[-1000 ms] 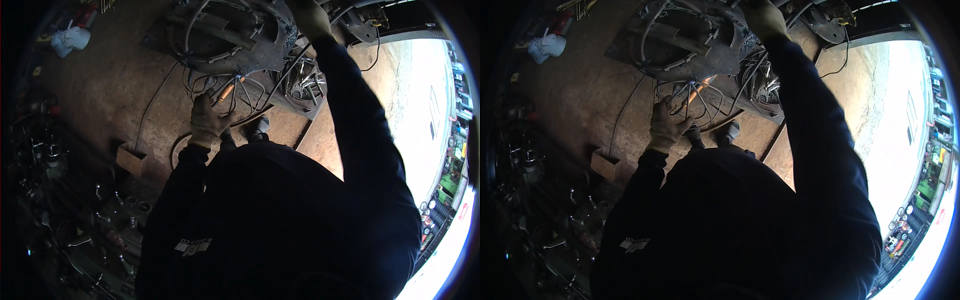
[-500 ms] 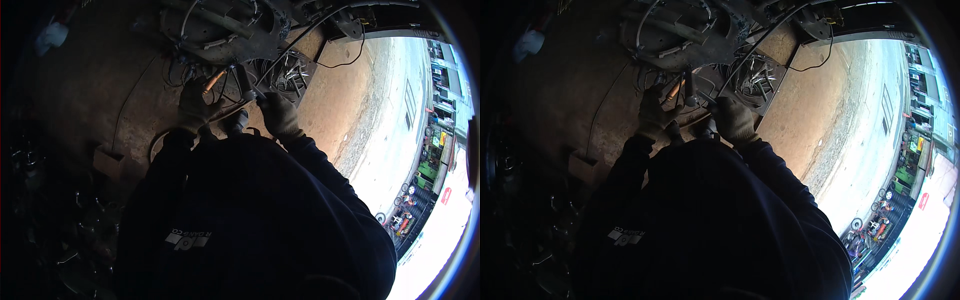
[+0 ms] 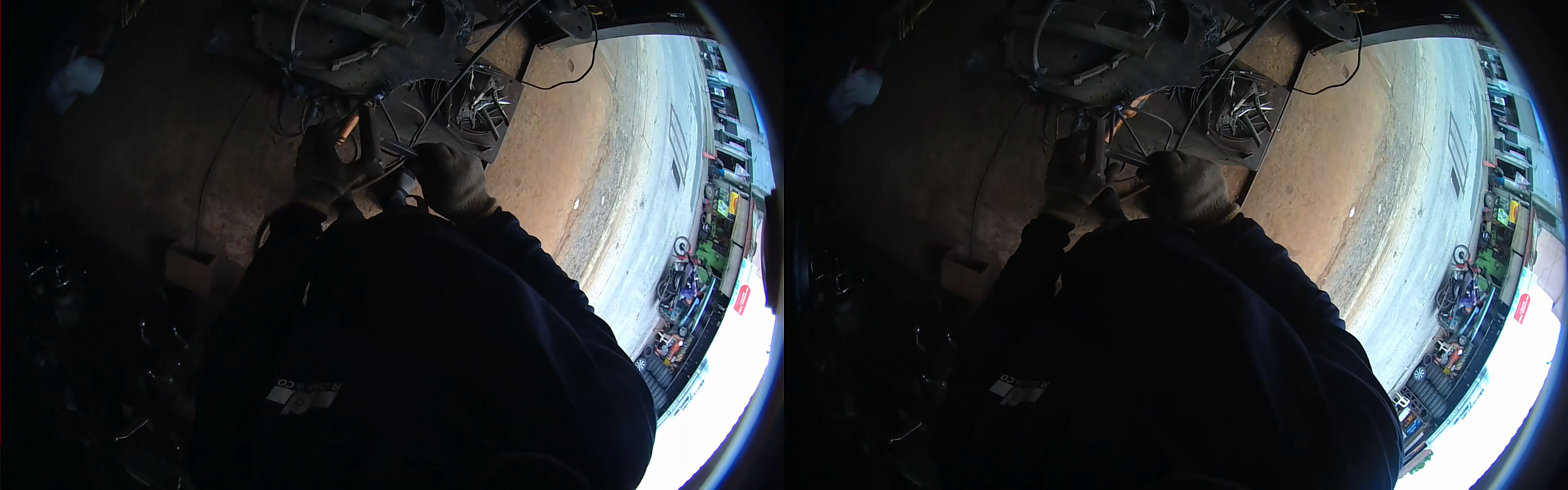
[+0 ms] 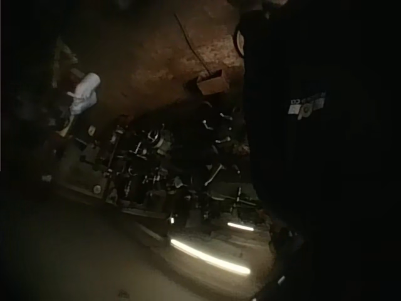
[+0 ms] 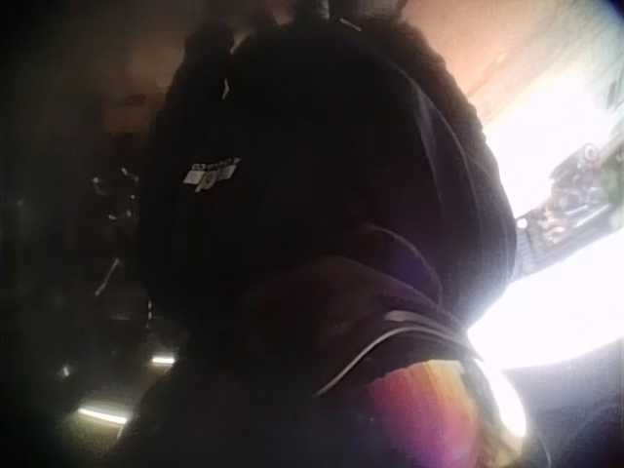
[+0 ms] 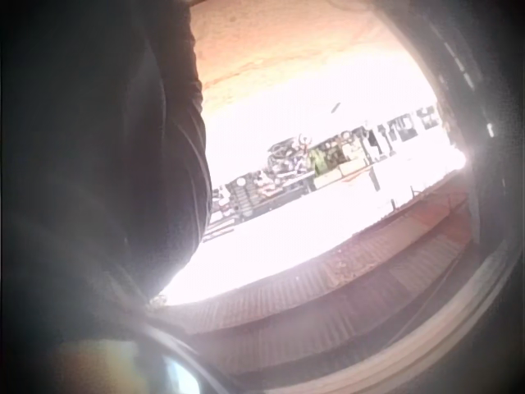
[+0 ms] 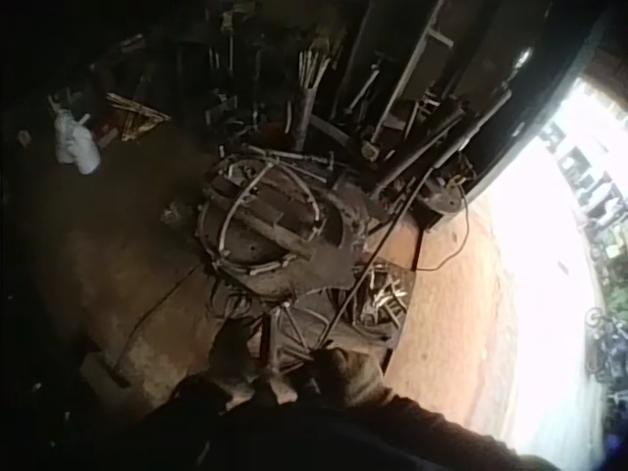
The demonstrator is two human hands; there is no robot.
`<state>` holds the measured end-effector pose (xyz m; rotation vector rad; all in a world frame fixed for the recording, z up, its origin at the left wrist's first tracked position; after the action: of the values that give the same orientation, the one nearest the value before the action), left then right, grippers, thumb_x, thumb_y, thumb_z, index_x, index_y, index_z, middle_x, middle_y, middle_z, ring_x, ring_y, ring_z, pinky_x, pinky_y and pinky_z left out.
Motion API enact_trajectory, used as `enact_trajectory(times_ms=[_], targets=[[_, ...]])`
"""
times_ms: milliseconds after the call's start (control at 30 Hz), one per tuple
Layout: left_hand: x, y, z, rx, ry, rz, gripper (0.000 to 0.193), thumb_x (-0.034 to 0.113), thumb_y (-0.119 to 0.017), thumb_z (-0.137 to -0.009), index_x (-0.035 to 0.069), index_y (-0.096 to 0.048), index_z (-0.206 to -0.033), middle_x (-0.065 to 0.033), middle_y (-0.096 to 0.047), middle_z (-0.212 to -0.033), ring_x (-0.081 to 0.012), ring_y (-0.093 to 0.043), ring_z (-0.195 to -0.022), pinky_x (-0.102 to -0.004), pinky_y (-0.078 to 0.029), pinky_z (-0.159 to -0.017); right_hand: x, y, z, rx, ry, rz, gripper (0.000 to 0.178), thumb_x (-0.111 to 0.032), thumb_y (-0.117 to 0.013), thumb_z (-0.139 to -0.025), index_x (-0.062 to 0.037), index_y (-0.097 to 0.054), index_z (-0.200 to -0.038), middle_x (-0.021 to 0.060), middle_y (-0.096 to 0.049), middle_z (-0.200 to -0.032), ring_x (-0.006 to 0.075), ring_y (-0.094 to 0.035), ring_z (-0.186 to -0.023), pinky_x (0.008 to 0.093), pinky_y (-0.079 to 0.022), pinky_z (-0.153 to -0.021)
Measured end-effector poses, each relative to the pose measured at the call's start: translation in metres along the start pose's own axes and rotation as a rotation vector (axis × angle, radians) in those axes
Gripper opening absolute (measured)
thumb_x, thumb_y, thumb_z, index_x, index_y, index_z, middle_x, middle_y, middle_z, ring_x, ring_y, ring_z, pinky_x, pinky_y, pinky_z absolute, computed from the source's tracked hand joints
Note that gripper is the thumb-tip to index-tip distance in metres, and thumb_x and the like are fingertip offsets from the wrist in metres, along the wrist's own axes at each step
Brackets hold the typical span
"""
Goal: The person welds metal rods together to form a structure, using a welding torch and a clamp.
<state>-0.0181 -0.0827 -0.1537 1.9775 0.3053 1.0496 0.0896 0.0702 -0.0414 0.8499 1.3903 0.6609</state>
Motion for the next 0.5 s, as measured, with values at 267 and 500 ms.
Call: enact_trajectory(times_ms=[267,500], targets=[[-0.007,0.0,-0.002,-0.111,0.154,0.16,0.081,0.043,-0.088,-0.069,0.006,-0.054,-0.131,-0.0134,-0.058,-0.122,-0.0291,-0.059,-0.118,-0.0425,-0.052,-0.096,0.034,-0.005,-0.008,0.076,0.08,0.118,0.026,-0.017,-0.075,-0.079,-0.0084,-0.07,-0.103,0.0094,-0.07,-0.1,0.0302,-0.072,-0.086,0.0394,-0.058,-0.071],[-0.007,-0.007,0.001,-0.165,0.14,0.076,0.083,0.041,-0.088,-0.071,0.006,-0.05,-0.137,-0.0138,-0.056,-0.122,-0.0298,-0.059,-0.117,-0.0443,-0.053,-0.095,0.019,-0.006,-0.007,-0.012,0.098,-0.109,0.015,-0.017,-0.067,-0.091,-0.0072,-0.068,-0.102,0.011,-0.07,-0.09,0.0296,-0.071,-0.079,0.0379,-0.056,-0.065]])
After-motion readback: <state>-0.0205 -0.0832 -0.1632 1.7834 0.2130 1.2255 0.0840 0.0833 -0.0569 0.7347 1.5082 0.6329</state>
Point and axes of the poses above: each hand's wrist, its own z-axis away from the middle knuckle, its own y-axis out of the back of the hand, x = y × z, the point moved 8 cm from there along -z, towards the middle knuckle
